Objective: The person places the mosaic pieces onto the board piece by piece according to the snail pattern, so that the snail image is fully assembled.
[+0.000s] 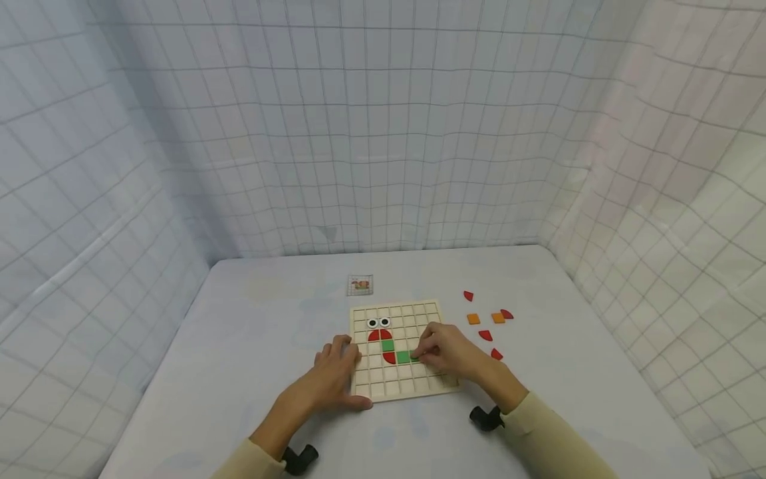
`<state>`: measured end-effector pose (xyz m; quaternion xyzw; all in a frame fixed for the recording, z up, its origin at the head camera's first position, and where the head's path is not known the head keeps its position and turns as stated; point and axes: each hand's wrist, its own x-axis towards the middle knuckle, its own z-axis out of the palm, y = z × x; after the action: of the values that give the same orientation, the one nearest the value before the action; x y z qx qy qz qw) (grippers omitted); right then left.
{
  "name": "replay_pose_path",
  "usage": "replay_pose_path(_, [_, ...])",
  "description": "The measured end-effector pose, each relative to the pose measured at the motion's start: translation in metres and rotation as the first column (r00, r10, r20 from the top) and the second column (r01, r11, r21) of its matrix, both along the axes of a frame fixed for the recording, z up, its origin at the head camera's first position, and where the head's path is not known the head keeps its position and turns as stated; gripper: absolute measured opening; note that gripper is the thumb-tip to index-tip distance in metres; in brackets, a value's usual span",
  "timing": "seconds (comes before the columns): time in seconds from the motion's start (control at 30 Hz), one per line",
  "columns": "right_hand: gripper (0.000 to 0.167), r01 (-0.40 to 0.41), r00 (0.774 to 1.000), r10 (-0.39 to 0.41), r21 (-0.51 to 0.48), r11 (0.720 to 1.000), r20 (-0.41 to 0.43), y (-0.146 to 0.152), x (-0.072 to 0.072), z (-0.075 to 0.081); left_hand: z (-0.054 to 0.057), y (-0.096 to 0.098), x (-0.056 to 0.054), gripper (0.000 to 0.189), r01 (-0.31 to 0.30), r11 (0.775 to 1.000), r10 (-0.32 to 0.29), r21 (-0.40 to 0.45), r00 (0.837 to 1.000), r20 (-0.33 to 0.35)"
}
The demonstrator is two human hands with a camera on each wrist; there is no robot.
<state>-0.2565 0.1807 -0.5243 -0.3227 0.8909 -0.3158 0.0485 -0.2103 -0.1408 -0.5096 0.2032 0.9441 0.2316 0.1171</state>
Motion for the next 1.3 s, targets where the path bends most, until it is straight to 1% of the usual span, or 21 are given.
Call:
replay_pose_path(0.1, [0.015, 0.004, 1.0, -0.004, 0.004, 1.0, -0.01, 0.002, 0.001, -0.003, -0.002, 0.001, 0.0, 0.088, 0.008, 1.0, -0.008, -0.004, 1.0, 0.0])
replay_pose_path(0.17, [0.015, 0.007, 1.0, -0.007, 0.006, 1.0, -0.012, 0.002, 0.002, -0.002, -0.003, 0.0, 0.0, 0.088, 0.009, 1.0, -0.01, -0.012, 1.0, -0.005])
replay_pose_path(0.33, [0.016, 0.007, 1.0, -0.007, 0.003, 1.0, 0.008, 0.001, 0.002, -0.001, -0.005, -0.001, 0.0, 0.09, -0.004, 1.0, 0.004, -0.019, 1.0, -0.007])
replay_pose_path(0.43, [0.016, 0.005, 1.0, -0.005, -0.002, 1.0, 0.003, 0.003, 0.002, -0.003, -0.004, -0.001, 0.001, 0.089, -0.002, 1.0, 0.002, -0.021, 1.0, 0.004])
replay_pose_path(0.53, [0.016, 0.012, 1.0, -0.013, -0.011, 1.0, -0.009, 0.004, 0.003, -0.003, -0.002, 0.0, 0.001, 0.088, 0.009, 1.0, -0.009, -0.02, 1.0, -0.001])
replay_pose_path(0.63, [0.016, 0.048, 0.999, -0.048, -0.016, 0.999, -0.017, 0.009, 0.003, -0.001, 0.0, 0.0, 0.0, 0.087, 0.019, 1.0, -0.02, -0.009, 1.0, -0.007])
replay_pose_path(0.7, [0.015, 0.083, 0.996, -0.084, -0.02, 0.996, -0.029, 0.014, 0.001, 0.001, 0.001, 0.0, -0.001, 0.088, 0.016, 1.0, -0.016, -0.003, 1.0, -0.007])
replay_pose_path(0.8, [0.016, 0.131, 0.988, -0.133, -0.031, 0.991, -0.074, 0.029, -0.004, 0.003, 0.0, 0.0, 0.001, 0.088, 0.005, 1.0, -0.005, -0.007, 1.0, -0.004])
replay_pose_path(0.87, [0.019, 0.171, 0.979, -0.173, -0.033, 0.985, -0.107, 0.041, -0.009, 0.001, -0.001, -0.001, 0.002, 0.088, 0.001, 1.0, -0.001, -0.013, 1.0, 0.0])
replay_pose_path(0.93, [0.024, 0.216, 0.967, -0.219, -0.034, 0.976, -0.132, 0.056, -0.018, -0.001, -0.002, -0.001, 0.004, 0.089, 0.002, 1.0, -0.002, -0.015, 1.0, 0.007])
replay_pose_path(1.0, [0.029, 0.278, 0.95, -0.28, -0.035, 0.96, -0.134, 0.069, -0.029, -0.002, -0.002, -0.001, 0.004, 0.089, 0.005, 1.0, -0.005, -0.018, 1.0, 0.007])
replay_pose_path(1.07, [0.031, 0.337, 0.933, -0.339, -0.04, 0.941, -0.119, 0.08, -0.041, -0.001, -0.001, 0.0, 0.004, 0.089, 0.004, 1.0, -0.004, -0.017, 1.0, 0.004])
replay_pose_path(1.17, [0.036, 0.418, 0.905, -0.42, -0.042, 0.907, -0.066, 0.09, -0.06, 0.002, 0.001, 0.001, 0.002, 0.088, 0.005, 1.0, -0.005, -0.021, 1.0, -0.01])
replay_pose_path(1.3, [0.041, 0.486, 0.874, -0.486, -0.007, 0.874, -0.013, 0.094, -0.077, 0.002, 0.004, 0.0, -0.001, 0.088, 0.007, 1.0, -0.008, -0.024, 1.0, -0.013])
